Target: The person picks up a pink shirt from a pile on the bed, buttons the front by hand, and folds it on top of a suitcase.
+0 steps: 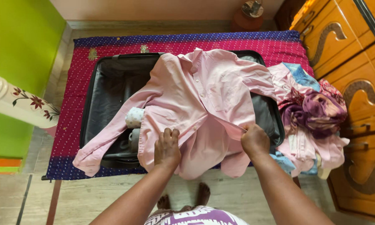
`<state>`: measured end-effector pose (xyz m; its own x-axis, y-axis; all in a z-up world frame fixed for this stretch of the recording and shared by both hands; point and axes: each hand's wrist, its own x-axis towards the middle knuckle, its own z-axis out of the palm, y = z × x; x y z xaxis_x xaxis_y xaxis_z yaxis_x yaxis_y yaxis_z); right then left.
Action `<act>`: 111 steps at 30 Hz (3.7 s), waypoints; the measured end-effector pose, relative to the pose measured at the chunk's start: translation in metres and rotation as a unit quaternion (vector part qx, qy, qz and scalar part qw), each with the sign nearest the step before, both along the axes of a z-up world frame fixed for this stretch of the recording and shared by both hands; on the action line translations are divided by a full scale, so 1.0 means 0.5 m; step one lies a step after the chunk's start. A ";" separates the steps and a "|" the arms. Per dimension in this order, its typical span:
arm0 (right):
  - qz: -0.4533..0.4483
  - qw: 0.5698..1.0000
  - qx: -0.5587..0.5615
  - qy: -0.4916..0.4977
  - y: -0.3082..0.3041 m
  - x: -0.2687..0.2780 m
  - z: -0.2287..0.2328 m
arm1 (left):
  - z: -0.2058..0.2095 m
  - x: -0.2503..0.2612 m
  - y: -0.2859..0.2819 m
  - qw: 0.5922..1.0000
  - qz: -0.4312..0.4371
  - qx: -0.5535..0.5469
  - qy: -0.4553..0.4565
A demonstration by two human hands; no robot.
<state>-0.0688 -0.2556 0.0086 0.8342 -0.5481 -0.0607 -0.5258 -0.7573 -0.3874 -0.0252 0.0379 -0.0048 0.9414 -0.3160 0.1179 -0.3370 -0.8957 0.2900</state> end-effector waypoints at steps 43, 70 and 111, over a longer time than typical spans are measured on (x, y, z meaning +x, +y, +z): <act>0.291 0.910 0.236 0.176 0.111 -0.266 -0.096 | -0.102 -0.311 -0.058 0.931 -0.092 0.002 0.354; 0.125 0.911 0.393 0.001 0.103 0.006 -0.186 | -0.164 0.057 -0.131 0.968 0.004 -0.125 0.220; 0.019 0.917 0.398 0.008 0.110 0.046 -0.131 | -0.089 0.059 -0.121 0.856 0.112 -0.362 0.351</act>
